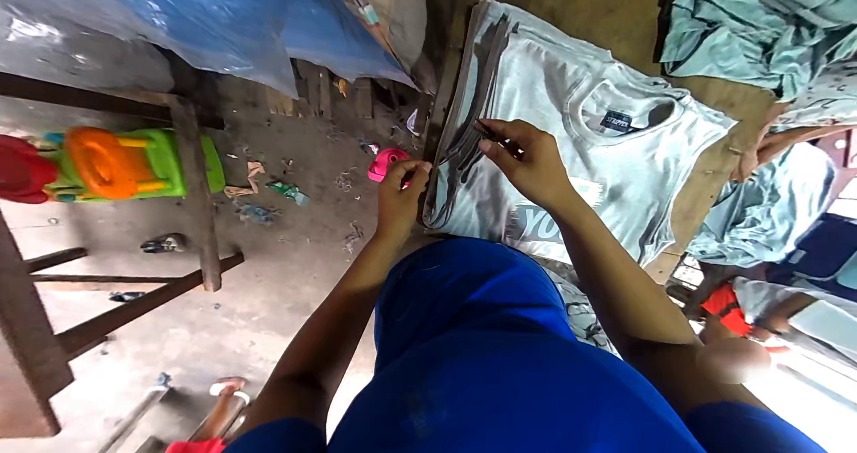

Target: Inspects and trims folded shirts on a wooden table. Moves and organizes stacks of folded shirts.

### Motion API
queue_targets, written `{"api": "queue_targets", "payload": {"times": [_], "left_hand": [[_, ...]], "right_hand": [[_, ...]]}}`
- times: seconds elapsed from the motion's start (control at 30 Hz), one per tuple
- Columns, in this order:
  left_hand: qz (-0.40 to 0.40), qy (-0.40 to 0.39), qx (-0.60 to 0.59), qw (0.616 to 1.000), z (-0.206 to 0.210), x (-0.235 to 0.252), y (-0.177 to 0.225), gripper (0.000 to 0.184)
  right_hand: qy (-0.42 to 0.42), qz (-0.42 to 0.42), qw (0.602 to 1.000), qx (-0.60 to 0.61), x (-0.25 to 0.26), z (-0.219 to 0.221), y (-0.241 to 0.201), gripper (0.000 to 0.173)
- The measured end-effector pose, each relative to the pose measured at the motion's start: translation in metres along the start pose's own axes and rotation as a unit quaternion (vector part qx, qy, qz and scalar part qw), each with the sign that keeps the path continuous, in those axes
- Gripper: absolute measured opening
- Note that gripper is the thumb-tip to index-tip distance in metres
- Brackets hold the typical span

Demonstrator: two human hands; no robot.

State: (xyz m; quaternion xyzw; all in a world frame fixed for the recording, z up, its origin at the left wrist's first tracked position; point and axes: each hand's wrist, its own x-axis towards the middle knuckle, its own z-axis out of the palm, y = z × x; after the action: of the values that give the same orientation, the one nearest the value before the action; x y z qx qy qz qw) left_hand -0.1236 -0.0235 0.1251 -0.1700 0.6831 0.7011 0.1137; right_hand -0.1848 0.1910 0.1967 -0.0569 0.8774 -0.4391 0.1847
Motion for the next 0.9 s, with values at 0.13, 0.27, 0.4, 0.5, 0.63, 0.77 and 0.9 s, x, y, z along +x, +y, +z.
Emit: {"api": "queue_targets", "payload": {"times": [0.13,0.27,0.4,0.5,0.63,0.77,0.9], "left_hand": [[-0.041,0.008,-0.071,0.997,0.007,-0.009,0.0,0.019],[-0.018,0.007,-0.051,0.998,0.008,-0.012,-0.003,0.02],[0.008,0.006,-0.04,0.999,0.008,-0.015,-0.004,0.018],[0.023,0.0,-0.036,0.999,0.009,-0.016,-0.002,0.019],[0.038,-0.009,-0.028,0.999,0.01,-0.017,-0.004,0.02],[0.012,0.036,0.063,0.997,-0.008,-0.006,-0.016,0.036],[0.024,0.042,0.121,0.992,-0.017,0.003,-0.017,0.05]], "right_hand": [[0.021,-0.056,0.994,-0.088,-0.015,0.02,-0.007,0.039],[0.078,-0.13,0.965,-0.214,-0.026,0.047,-0.009,0.022],[0.102,-0.162,0.945,-0.264,-0.028,0.06,-0.005,0.017],[0.107,-0.167,0.94,-0.277,-0.028,0.063,-0.005,0.016],[0.119,-0.176,0.933,-0.29,-0.028,0.065,-0.004,0.016],[0.111,-0.126,0.958,-0.231,-0.032,0.05,-0.008,0.022],[0.14,-0.063,0.981,-0.122,-0.036,0.03,0.007,0.035]]}}
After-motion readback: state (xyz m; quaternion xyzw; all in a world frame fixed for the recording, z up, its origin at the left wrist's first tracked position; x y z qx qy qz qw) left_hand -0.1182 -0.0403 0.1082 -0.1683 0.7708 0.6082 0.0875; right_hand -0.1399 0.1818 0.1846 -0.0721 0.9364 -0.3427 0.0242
